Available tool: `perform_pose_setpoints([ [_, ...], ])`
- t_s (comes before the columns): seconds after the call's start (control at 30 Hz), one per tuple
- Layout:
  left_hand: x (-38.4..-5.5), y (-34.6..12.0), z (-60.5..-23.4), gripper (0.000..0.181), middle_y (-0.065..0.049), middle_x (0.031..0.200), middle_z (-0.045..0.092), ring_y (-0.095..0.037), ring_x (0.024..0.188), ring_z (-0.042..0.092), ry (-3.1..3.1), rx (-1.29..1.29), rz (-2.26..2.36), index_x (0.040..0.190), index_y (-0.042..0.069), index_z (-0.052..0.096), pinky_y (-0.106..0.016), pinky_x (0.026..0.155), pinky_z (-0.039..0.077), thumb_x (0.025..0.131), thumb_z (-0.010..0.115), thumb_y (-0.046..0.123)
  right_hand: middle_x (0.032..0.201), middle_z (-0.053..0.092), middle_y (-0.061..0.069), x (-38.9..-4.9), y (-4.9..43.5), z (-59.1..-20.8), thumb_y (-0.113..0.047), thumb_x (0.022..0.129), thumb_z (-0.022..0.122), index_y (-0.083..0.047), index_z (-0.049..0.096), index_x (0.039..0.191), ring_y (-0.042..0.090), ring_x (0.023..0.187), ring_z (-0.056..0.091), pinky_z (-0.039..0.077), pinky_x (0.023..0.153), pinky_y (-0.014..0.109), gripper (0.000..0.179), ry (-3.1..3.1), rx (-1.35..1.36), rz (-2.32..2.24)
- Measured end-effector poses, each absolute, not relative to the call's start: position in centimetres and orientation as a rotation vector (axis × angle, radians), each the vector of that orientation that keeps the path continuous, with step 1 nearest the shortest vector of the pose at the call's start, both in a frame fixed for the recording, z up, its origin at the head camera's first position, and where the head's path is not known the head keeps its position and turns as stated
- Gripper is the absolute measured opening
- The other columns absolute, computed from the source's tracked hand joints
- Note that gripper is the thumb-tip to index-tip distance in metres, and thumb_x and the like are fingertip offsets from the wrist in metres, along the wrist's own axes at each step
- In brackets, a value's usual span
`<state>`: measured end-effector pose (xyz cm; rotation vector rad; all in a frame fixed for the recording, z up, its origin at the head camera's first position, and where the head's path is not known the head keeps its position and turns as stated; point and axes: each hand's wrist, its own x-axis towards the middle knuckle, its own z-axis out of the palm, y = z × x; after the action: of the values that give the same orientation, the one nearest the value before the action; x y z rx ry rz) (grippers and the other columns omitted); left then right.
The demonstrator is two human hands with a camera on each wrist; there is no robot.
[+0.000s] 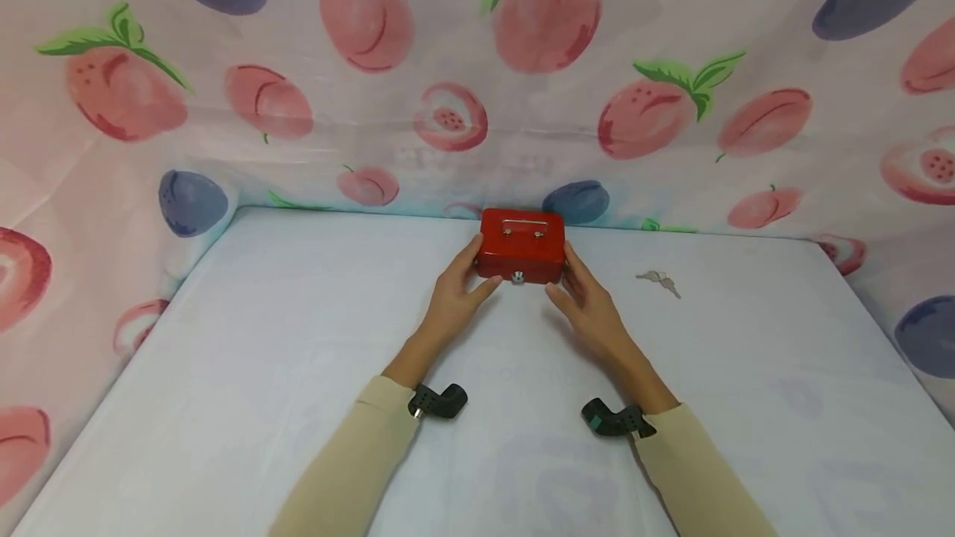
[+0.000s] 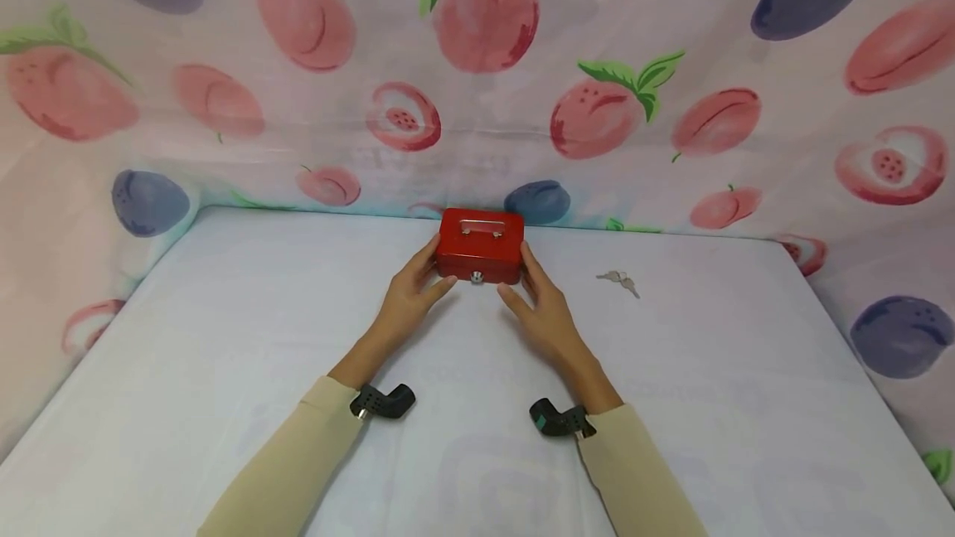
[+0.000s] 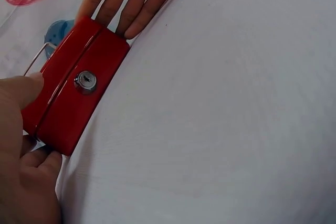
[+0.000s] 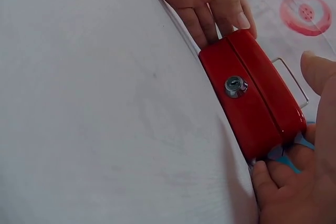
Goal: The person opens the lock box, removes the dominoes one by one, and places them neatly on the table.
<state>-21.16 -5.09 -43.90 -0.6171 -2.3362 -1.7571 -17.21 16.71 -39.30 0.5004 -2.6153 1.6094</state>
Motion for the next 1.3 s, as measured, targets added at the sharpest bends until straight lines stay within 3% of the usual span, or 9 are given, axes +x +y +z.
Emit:
perform_pose_setpoints([
  [0.23, -21.3, -5.2, -43.9, 0.066, -0.014, 0.148, 0.038, -0.026, 0.132, 0.042, -2.342, -0.579, -1.716, 0.148, 0.002, 0.033, -0.036, 0.103, 0.04, 0.09, 0.064, 0.001, 0.155, 0.025, 0.013, -18.7, 17.5, -42.1, -0.012, 0.096, 0.058, -0.007, 0.017, 0.153, 0.029, 0.138, 0.031, 0.035, 0.104, 0.041, 0.07, -2.563, 0.489, 1.618],
  [0.5, -21.3, -5.3, -43.7, 0.053, -0.019, 0.133, 0.053, -0.032, 0.117, 0.055, -2.233, -0.538, -1.714, 0.138, -0.003, 0.047, -0.038, 0.094, 0.048, 0.088, 0.065, -0.004, 0.15, 0.035, 0.013, -18.6, 17.6, -42.2, -0.018, 0.097, 0.058, -0.008, 0.029, 0.151, 0.028, 0.133, 0.039, 0.039, 0.1, 0.035, 0.062, -2.533, 0.404, 1.583],
  [0.77, -21.3, -5.3, -43.6, 0.041, -0.013, 0.124, 0.061, -0.026, 0.106, 0.062, -2.208, -0.469, -1.703, 0.127, 0.0, 0.059, -0.029, 0.088, 0.051, 0.087, 0.067, -0.003, 0.14, 0.049, 0.012, -18.1, 17.5, -42.0, -0.016, 0.097, 0.057, -0.007, 0.043, 0.144, 0.027, 0.126, 0.049, 0.043, 0.098, 0.036, 0.05, -2.493, 0.293, 1.531],
  [0.97, -21.1, -5.5, -43.6, 0.036, -0.012, 0.119, 0.064, -0.026, 0.101, 0.064, -2.191, -0.44, -1.719, 0.12, -0.001, 0.064, -0.03, 0.086, 0.052, 0.085, 0.069, -0.002, 0.134, 0.056, 0.007, -18.0, 17.3, -42.3, -0.023, 0.096, 0.06, -0.011, 0.053, 0.138, 0.024, 0.119, 0.056, 0.047, 0.094, 0.037, 0.044, -2.468, 0.189, 1.51],
  [1.3, -20.8, -5.7, -43.2, 0.037, -0.011, 0.133, 0.056, -0.025, 0.107, 0.063, -2.276, -0.507, -1.602, 0.121, -0.004, 0.062, -0.029, 0.086, 0.052, 0.085, 0.069, -0.001, 0.128, 0.061, 0.007, -17.8, 17.1, -42.2, -0.024, 0.092, 0.065, -0.011, 0.059, 0.131, 0.023, 0.114, 0.06, 0.049, 0.091, 0.036, 0.041, -2.447, 0.147, 1.499],
])
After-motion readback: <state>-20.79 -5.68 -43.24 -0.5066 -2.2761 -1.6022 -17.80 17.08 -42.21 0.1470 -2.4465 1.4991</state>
